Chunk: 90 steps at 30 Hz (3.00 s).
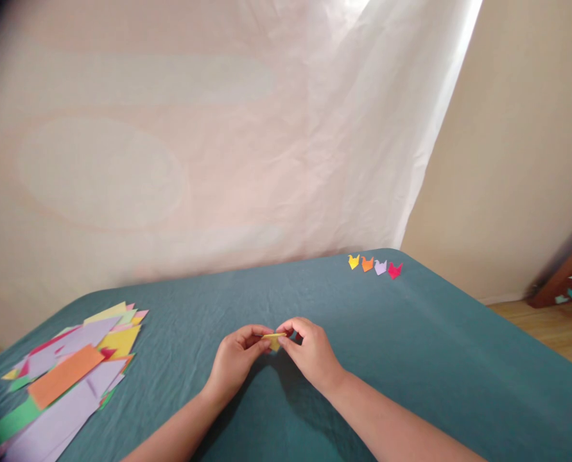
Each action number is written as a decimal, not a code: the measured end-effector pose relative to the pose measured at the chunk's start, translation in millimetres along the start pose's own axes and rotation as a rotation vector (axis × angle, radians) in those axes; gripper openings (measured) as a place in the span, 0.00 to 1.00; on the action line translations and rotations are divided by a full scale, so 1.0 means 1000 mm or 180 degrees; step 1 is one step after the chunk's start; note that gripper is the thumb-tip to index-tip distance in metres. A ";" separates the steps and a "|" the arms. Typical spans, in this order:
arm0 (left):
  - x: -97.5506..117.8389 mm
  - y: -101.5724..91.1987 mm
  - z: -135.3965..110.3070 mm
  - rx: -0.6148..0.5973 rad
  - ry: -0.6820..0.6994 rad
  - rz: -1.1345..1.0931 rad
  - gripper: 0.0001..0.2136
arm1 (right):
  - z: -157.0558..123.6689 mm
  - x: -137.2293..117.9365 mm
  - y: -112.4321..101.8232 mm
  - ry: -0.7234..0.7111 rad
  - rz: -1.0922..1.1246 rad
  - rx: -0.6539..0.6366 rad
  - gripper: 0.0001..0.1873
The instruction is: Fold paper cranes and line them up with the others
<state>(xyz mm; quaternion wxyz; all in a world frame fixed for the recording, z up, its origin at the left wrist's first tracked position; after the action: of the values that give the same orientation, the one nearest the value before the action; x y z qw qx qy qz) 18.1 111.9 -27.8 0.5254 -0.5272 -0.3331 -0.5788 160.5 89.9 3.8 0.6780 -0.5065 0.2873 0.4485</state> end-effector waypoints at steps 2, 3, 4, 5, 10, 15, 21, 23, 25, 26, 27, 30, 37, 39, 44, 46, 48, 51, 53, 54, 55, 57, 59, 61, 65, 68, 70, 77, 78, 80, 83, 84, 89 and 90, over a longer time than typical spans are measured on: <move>0.002 0.001 0.000 -0.0027 0.0060 0.0011 0.07 | 0.000 0.000 0.000 -0.0008 -0.0001 0.0000 0.04; 0.005 0.001 -0.001 -0.0034 0.0106 0.0052 0.06 | 0.000 0.000 0.000 -0.0009 -0.0012 0.0008 0.04; 0.008 0.001 -0.001 -0.0030 0.0167 0.0132 0.06 | 0.000 0.000 0.001 -0.0012 -0.0027 0.0020 0.04; 0.012 0.000 -0.001 -0.0017 0.0239 0.0256 0.06 | 0.000 0.000 0.001 -0.0018 -0.0043 0.0036 0.03; 0.038 -0.001 -0.004 0.0052 0.0685 0.1071 0.05 | -0.001 -0.001 -0.001 -0.0059 -0.0094 0.0116 0.02; 0.046 0.000 -0.005 0.0068 0.0923 0.1341 0.06 | -0.001 -0.001 0.000 -0.0080 -0.0186 0.0112 0.02; 0.048 -0.001 -0.005 0.0074 0.1013 0.1523 0.07 | 0.000 0.000 0.000 -0.0070 -0.0291 0.0161 0.04; 0.050 0.000 -0.006 0.0034 0.1090 0.1682 0.08 | 0.000 0.001 -0.001 -0.0059 -0.0306 0.0185 0.04; 0.051 0.000 -0.006 -0.0008 0.1121 0.1858 0.08 | 0.000 0.001 -0.001 -0.0062 -0.0308 0.0175 0.03; 0.051 0.001 -0.006 -0.0029 0.1125 0.1951 0.08 | 0.000 0.000 -0.001 -0.0069 -0.0308 0.0164 0.03; 0.052 0.001 -0.007 -0.0053 0.1127 0.2043 0.08 | 0.000 0.000 -0.001 -0.0080 -0.0311 0.0152 0.03; 0.052 0.003 -0.007 -0.0128 0.1149 0.2257 0.08 | 0.001 -0.002 -0.001 -0.0112 -0.0345 0.0144 0.04; 0.055 0.007 -0.009 -0.0277 0.1285 0.2419 0.08 | 0.002 -0.006 -0.001 -0.0207 -0.0442 0.0113 0.05; 0.056 0.008 -0.009 -0.0362 0.1353 0.2498 0.08 | 0.001 -0.005 0.000 -0.0225 -0.0473 0.0106 0.05; 0.057 0.007 -0.008 -0.0306 0.1394 0.2576 0.08 | 0.000 -0.005 0.004 -0.0277 -0.0521 0.0089 0.05; 0.056 0.005 -0.007 -0.0236 0.1351 0.2496 0.08 | 0.000 -0.008 0.004 -0.0276 -0.0488 0.0094 0.05; 0.052 -0.001 -0.004 -0.0088 0.1212 0.2311 0.07 | 0.001 -0.011 0.001 -0.0278 -0.0335 0.0106 0.06; 0.032 -0.022 0.003 0.0286 0.0654 0.1770 0.07 | 0.003 -0.008 -0.007 -0.0185 0.0001 0.0204 0.11; 0.012 -0.034 0.007 0.0437 0.0206 0.1244 0.08 | 0.004 -0.001 -0.009 -0.0023 0.0082 0.0223 0.12; 0.003 -0.036 0.009 0.0411 0.0047 0.0957 0.10 | 0.005 0.002 -0.008 0.0060 0.0065 0.0175 0.11; -0.004 -0.038 0.011 0.0413 -0.0074 0.0691 0.11 | 0.005 0.006 -0.006 0.0128 0.0036 0.0119 0.11; -0.011 -0.037 0.013 0.0375 -0.0179 0.0301 0.12 | 0.005 0.008 -0.002 0.0182 -0.0022 0.0027 0.09; -0.014 -0.033 0.014 0.0307 -0.0210 0.0056 0.12 | 0.003 0.007 0.002 0.0140 -0.0070 -0.0005 0.07; -0.013 -0.024 0.013 0.0202 -0.0230 -0.0128 0.11 | 0.002 0.002 0.003 0.0050 -0.0123 0.0004 0.06; -0.011 -0.005 0.008 -0.0093 -0.0262 -0.0333 0.10 | 0.001 -0.003 0.002 -0.0065 -0.0234 0.0083 0.07; -0.007 0.000 0.006 -0.0215 -0.0200 -0.0128 0.08 | 0.002 -0.002 0.002 -0.0049 -0.0308 0.0121 0.06; -0.002 -0.003 0.005 -0.0154 -0.0089 0.0178 0.07 | 0.002 -0.002 0.002 -0.0039 -0.0344 0.0147 0.06; 0.010 -0.009 0.003 0.0008 0.0072 0.0593 0.05 | 0.000 -0.008 0.004 -0.0100 -0.0330 0.0049 0.08; 0.010 -0.008 0.003 -0.0001 0.0049 0.0541 0.04 | 0.001 -0.007 0.004 -0.0087 -0.0319 0.0061 0.08; 0.009 -0.007 0.003 -0.0023 0.0013 0.0451 0.04 | 0.001 -0.005 0.004 -0.0065 -0.0284 0.0075 0.08; 0.007 -0.007 0.005 -0.0058 0.0021 0.0470 0.06 | 0.002 -0.002 0.004 -0.0031 -0.0213 0.0080 0.07; 0.006 -0.007 0.005 -0.0086 0.0027 0.0515 0.07 | 0.002 0.000 0.004 -0.0011 -0.0196 0.0081 0.06; 0.010 -0.007 0.006 -0.0173 0.0167 0.0823 0.08 | 0.002 0.004 0.006 0.0099 -0.0158 0.0045 0.06; 0.012 -0.007 0.005 -0.0170 0.0224 0.0872 0.07 | 0.002 0.004 0.007 0.0094 -0.0151 0.0022 0.06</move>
<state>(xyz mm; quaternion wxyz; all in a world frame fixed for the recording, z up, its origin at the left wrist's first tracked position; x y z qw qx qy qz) 14.0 115.6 -13.9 0.5967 -0.5609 -0.2238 -0.5285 155.4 93.5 -1.8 0.6859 -0.5174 0.2868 0.4238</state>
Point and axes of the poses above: each hand's wrist, its own z-axis towards the middle knuckle, its own y-axis out of the palm, x = y × z, the point moved 9 cm from there along z, towards the middle knuckle, and after that the axes turned 7 degrees about y, right-handed, at the moved point
